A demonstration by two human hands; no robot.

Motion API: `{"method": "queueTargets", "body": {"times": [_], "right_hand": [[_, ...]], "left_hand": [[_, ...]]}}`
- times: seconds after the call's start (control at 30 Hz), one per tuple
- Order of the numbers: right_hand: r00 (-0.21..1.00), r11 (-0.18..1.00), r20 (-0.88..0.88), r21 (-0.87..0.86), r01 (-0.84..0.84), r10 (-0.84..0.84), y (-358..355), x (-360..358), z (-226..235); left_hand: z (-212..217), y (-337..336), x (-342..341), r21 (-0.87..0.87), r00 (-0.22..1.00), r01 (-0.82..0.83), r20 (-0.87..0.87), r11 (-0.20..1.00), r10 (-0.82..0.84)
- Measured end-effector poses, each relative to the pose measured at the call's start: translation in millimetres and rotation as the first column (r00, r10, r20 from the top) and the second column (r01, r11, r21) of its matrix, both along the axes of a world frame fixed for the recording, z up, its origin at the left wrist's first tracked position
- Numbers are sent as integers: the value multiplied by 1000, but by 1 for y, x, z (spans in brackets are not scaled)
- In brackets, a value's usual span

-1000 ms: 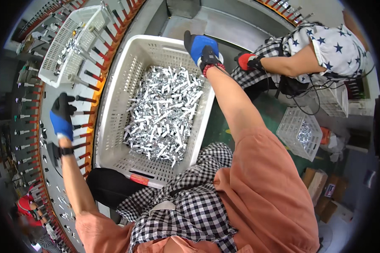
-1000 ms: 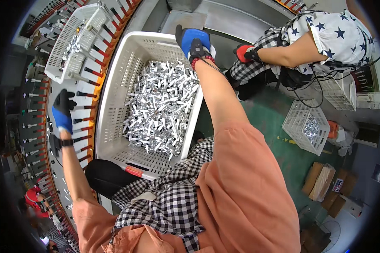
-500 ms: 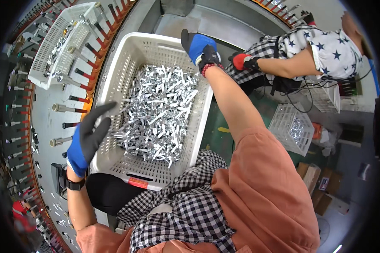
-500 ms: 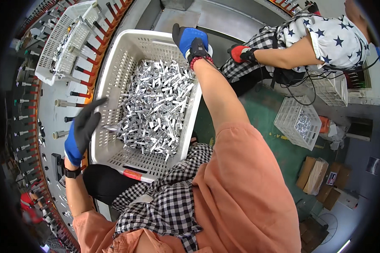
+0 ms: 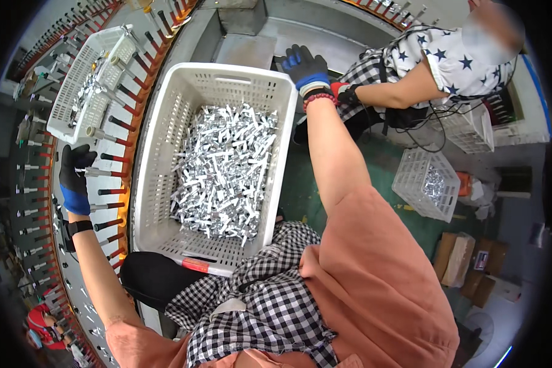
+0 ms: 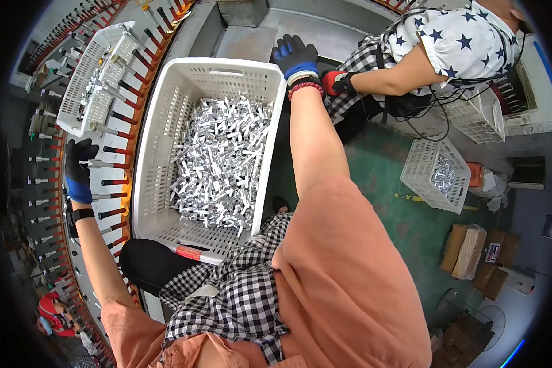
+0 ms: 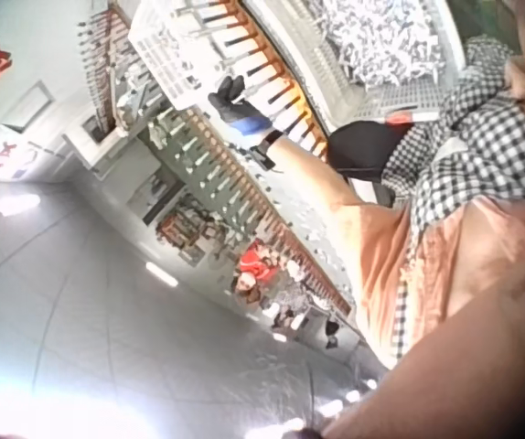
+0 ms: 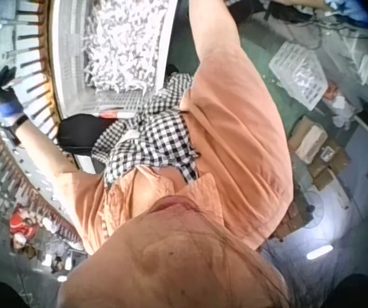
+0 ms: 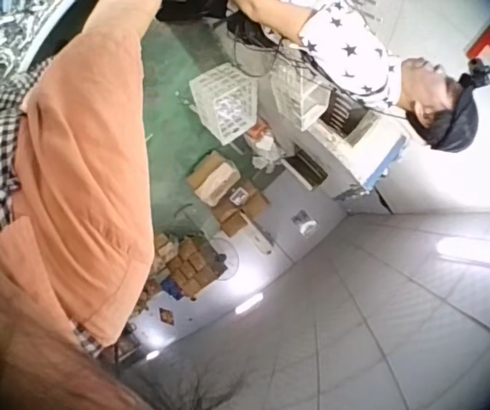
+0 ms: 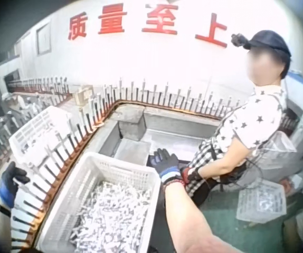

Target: Picking small plastic components from a basket and placing them onto pegs on a moving assembly line.

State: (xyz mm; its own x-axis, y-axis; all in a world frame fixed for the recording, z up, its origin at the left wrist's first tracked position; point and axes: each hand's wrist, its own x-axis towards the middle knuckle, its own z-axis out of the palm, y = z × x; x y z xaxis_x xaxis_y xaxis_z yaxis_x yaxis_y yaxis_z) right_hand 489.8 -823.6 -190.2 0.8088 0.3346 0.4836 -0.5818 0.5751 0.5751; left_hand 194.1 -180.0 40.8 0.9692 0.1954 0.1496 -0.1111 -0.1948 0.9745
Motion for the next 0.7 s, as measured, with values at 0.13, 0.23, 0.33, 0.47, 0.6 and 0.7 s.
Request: {"method": "queueTargets", "body": {"times": [0.13,0.23,0.33,0.47,0.6,0.7], "right_hand": [[870,414,-40,-889,193,-491,125,-50,72],[846,430,-66,-880,200,-529,101,-47,75],[829,420,-54,-879,225,-556,83,-34,67],[824,137,9,-985,105,-567,104,-20,73],[836,77,104,-982,172,-539,109,-9,85],[861,121,88,-978,170,-502,130,-8,89]], "left_hand": [[28,5,-72,429,943,-267,-68,863,325],[32,-116,-71,662,992,-121,55,740,113],[37,-227,-64,477,909,312,-401,822,-113],[8,-281,-8,834,836,220,106,506,-538],[23,-363,52,652,849,394,10,647,-528],[-21,-389,91,833,842,237,81,500,-533]]}}
